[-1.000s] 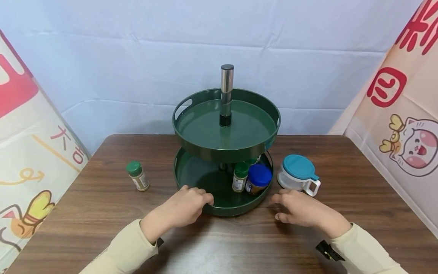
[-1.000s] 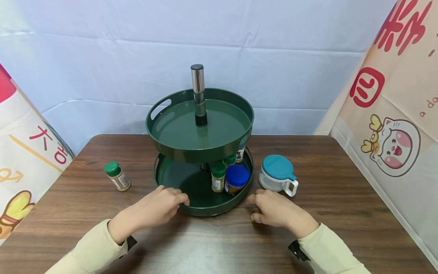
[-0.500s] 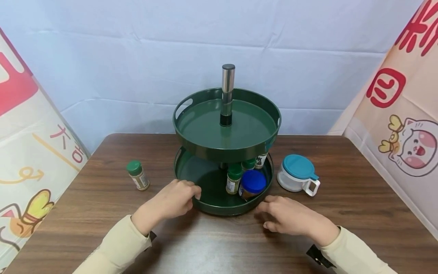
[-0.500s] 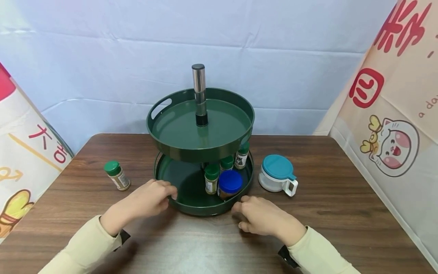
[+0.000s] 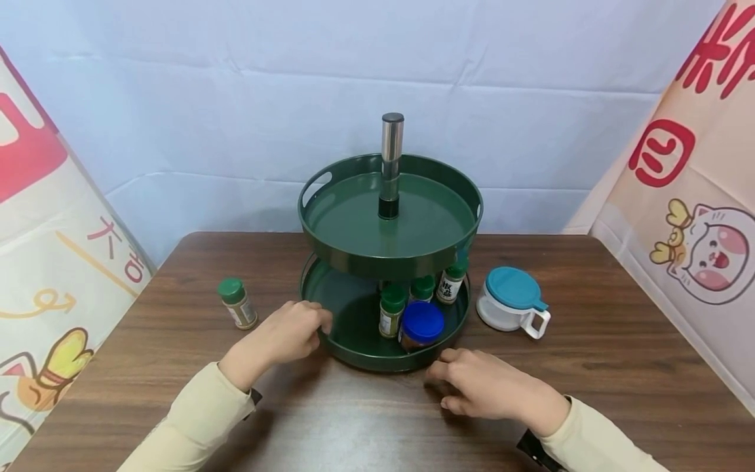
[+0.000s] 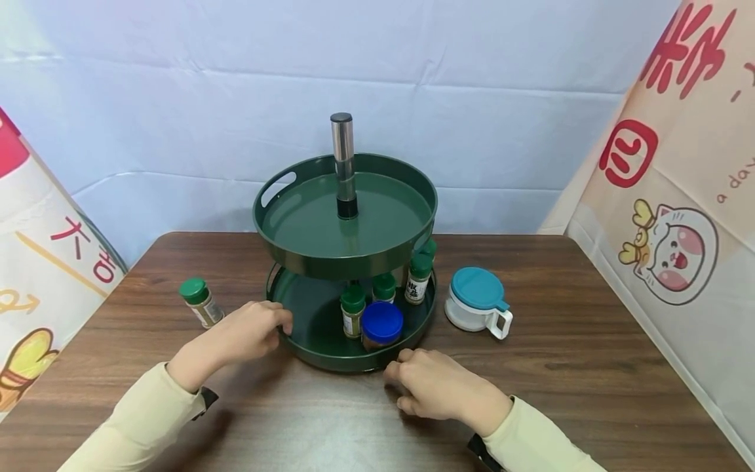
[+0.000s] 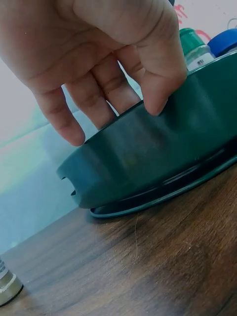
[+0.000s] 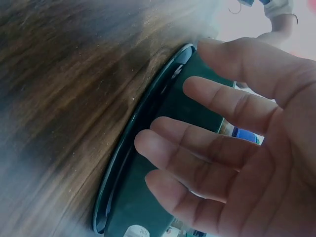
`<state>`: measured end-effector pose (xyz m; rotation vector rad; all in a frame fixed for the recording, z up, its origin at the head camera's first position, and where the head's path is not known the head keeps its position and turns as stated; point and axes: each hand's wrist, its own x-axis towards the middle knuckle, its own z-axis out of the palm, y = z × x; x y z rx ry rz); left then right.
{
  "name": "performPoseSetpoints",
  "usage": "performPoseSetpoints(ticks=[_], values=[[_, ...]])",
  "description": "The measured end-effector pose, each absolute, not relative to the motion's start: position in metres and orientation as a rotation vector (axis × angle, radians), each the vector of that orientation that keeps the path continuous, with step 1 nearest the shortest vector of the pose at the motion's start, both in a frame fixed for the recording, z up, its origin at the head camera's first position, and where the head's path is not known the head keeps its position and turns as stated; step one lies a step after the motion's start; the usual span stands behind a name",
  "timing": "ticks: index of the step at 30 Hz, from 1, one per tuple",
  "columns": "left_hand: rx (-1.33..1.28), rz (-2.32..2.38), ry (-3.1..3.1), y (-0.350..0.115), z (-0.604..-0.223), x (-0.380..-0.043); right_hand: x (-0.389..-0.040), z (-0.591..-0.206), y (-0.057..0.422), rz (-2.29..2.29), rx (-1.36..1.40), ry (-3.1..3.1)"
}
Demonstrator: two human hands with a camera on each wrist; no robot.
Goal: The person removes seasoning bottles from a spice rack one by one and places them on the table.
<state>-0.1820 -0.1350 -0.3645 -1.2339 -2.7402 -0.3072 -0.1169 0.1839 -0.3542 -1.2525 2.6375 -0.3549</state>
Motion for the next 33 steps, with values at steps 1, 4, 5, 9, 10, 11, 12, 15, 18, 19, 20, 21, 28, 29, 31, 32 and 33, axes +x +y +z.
performPoseSetpoints(ticks=[1,4,5,9,10,11,12,15,18,19,20,21,28,29,31,32,33], values=[[-1.231,-0.312,-2.747,-0.135,-0.364,-0.182,-0.117,-0.354,0.184,-0.36,-1.249,2.636],[-1.222,-0.322,-2.763,-0.135,-0.365,-0.183,-0.117,-0.355,0.185,-0.37,-1.244,2.635],[-1.221,-0.324,-2.768,-0.135,-0.366,-0.183,-0.117,-0.355,0.186,-0.372,-1.244,2.634],[-1.229,-0.301,-2.757,-0.131,-0.367,-0.181,-0.117,-0.357,0.189,-0.394,-1.217,2.627],[-1.231,-0.299,-2.752,-0.129,-0.366,-0.179,-0.118,-0.357,0.191,-0.401,-1.204,2.626],[-1.234,-0.3,-2.747,-0.128,-0.366,-0.178,-0.118,-0.357,0.193,-0.406,-1.187,2.627],[-1.236,-0.303,-2.743,-0.126,-0.366,-0.176,-0.119,-0.357,0.195,-0.409,-1.169,2.631],[-1.24,-0.318,-2.746,-0.119,-0.365,-0.17,-0.121,-0.357,0.201,-0.409,-1.124,2.646],[-1.23,-0.306,-2.749,-0.112,-0.363,-0.164,-0.124,-0.355,0.209,-0.4,-1.098,2.668],[-1.226,-0.293,-2.747,-0.109,-0.363,-0.162,-0.126,-0.354,0.211,-0.397,-1.096,2.676],[-1.22,-0.277,-2.744,-0.106,-0.363,-0.16,-0.127,-0.354,0.214,-0.391,-1.093,2.689],[-1.216,-0.266,-2.742,-0.104,-0.363,-0.158,-0.129,-0.353,0.216,-0.387,-1.084,2.696],[-1.285,-0.271,-2.717,-0.086,-0.362,-0.146,-0.138,-0.35,0.232,-0.394,-0.982,2.744],[-1.298,-0.275,-2.715,-0.085,-0.363,-0.145,-0.139,-0.35,0.234,-0.401,-0.975,2.75],[-1.325,-0.264,-2.712,-0.081,-0.363,-0.143,-0.141,-0.351,0.237,-0.387,-0.947,2.773],[-1.333,-0.255,-2.711,-0.08,-0.364,-0.143,-0.142,-0.352,0.239,-0.377,-0.93,2.787],[-1.338,-0.243,-2.709,-0.079,-0.364,-0.142,-0.143,-0.352,0.24,-0.367,-0.914,2.799]])
